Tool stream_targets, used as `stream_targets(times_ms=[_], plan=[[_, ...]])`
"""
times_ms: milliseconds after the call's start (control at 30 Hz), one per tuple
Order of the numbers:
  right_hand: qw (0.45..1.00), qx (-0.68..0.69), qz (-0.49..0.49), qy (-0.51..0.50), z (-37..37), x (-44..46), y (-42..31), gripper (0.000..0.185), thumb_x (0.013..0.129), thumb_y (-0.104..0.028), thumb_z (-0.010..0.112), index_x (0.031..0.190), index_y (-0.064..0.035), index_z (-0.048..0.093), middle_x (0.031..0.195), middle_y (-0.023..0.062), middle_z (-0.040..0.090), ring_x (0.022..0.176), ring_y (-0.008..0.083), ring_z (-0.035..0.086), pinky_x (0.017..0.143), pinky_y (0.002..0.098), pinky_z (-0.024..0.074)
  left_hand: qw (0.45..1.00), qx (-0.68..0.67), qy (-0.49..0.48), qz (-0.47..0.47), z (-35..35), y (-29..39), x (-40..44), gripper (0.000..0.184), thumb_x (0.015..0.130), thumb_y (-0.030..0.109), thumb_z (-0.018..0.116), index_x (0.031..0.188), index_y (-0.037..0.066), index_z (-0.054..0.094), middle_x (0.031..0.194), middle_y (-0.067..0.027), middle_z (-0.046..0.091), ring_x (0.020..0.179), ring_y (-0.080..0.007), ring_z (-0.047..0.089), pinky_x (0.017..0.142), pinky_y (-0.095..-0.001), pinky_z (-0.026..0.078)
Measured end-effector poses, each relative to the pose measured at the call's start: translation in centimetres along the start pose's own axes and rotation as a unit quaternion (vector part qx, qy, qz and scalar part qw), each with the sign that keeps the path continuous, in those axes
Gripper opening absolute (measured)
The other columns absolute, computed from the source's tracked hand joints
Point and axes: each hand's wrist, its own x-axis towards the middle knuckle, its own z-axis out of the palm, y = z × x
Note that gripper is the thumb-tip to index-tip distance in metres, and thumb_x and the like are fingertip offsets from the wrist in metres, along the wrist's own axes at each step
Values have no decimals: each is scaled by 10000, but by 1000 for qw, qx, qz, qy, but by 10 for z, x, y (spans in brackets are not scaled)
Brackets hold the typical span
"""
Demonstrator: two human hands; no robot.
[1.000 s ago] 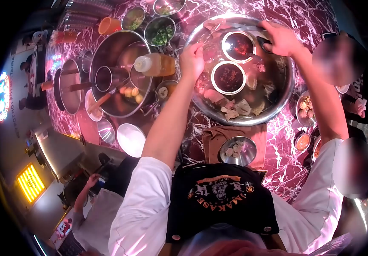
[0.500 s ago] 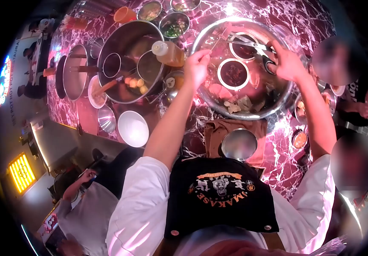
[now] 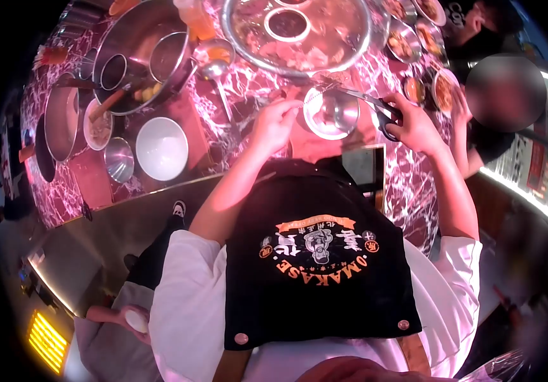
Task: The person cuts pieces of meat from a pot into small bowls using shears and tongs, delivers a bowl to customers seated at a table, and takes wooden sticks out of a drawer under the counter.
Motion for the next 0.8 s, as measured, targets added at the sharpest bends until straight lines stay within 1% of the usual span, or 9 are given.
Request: stream_targets(times_ms=[67, 100, 133, 233, 300, 467, 533, 667, 800], plan=[[997, -50, 63, -11, 9, -30, -7, 464, 718, -131, 646, 1159, -85, 509, 856, 161, 646, 825, 315, 645, 749, 392, 501, 998, -48, -18, -26, 16, -10, -21, 202, 887, 108, 577, 1033, -2, 661, 943, -104, 684, 843, -174, 644, 756, -281, 485], [996, -50, 68, -8, 15, -42, -5, 464, 718, -131, 646, 1159, -85, 509, 856, 161, 646, 825, 315, 645, 749, 392, 501, 996, -76, -22, -38, 28, -25, -29, 204, 892, 102, 577, 1047, 1, 662, 836, -68, 667, 723, -132, 612, 671, -256, 480], [993, -68, 94, -22, 21, -51, -1, 469, 712, -151, 654, 1154, -85, 510, 851, 166, 647, 826, 322, 645, 747, 398, 501, 996, -77, -25, -35, 33, -28, -34, 204, 892, 102, 577, 1047, 1, 662, 836, -68, 667, 723, -132, 612, 671, -256, 480], [987, -89, 133, -21, 37, -79, -7, 500, 699, -202, 675, 1154, -88, 503, 843, 174, 646, 833, 334, 645, 744, 409, 498, 953, -247, -48, -169, 43, -33, -45, 194, 904, 83, 570, 1059, 4, 655, 695, 11, 550, 548, -53, 466, 495, -195, 373], [985, -80, 154, -11, 52, -87, -11, 583, 676, -280, 703, 1177, -92, 473, 837, 173, 640, 836, 349, 640, 749, 422, 493, 939, -277, -61, -197, 43, -34, -52, 193, 906, 78, 564, 1059, 0, 652, 701, 7, 555, 546, -57, 467, 495, -191, 375], [987, -13, 154, 48, 101, -80, -14, 537, 709, -196, 694, 1189, -86, 480, 870, 176, 645, 857, 354, 638, 763, 426, 492, 891, -356, -98, -266, 48, -42, -65, 181, 899, 73, 566, 1046, 9, 650, 681, 6, 562, 501, -64, 473, 438, -196, 354], [987, -42, 152, 41, 108, -88, 1, 510, 712, -154, 676, 1182, -83, 490, 915, 185, 650, 885, 354, 636, 773, 424, 494, 892, -349, -93, -272, 49, -44, -66, 166, 900, 74, 565, 1032, 15, 647, 671, 2, 561, 483, -66, 472, 414, -193, 331], [984, -53, 168, 19, 93, -108, -7, 560, 688, -217, 694, 1186, -72, 483, 972, 208, 644, 931, 365, 627, 804, 439, 489, 892, -340, -92, -283, 47, -43, -70, 165, 907, 81, 553, 1031, 24, 645, 668, 5, 556, 497, -64, 477, 420, -194, 334], [985, -67, 137, 80, 105, -92, -19, 604, 694, -258, 698, 1199, -43, 447, 1105, 228, 588, 1023, 386, 582, 868, 447, 466, 884, -336, -110, -306, 45, -34, -70, 166, 913, 86, 539, 1031, 30, 642, 667, 6, 552, 509, -65, 485, 421, -197, 334]])
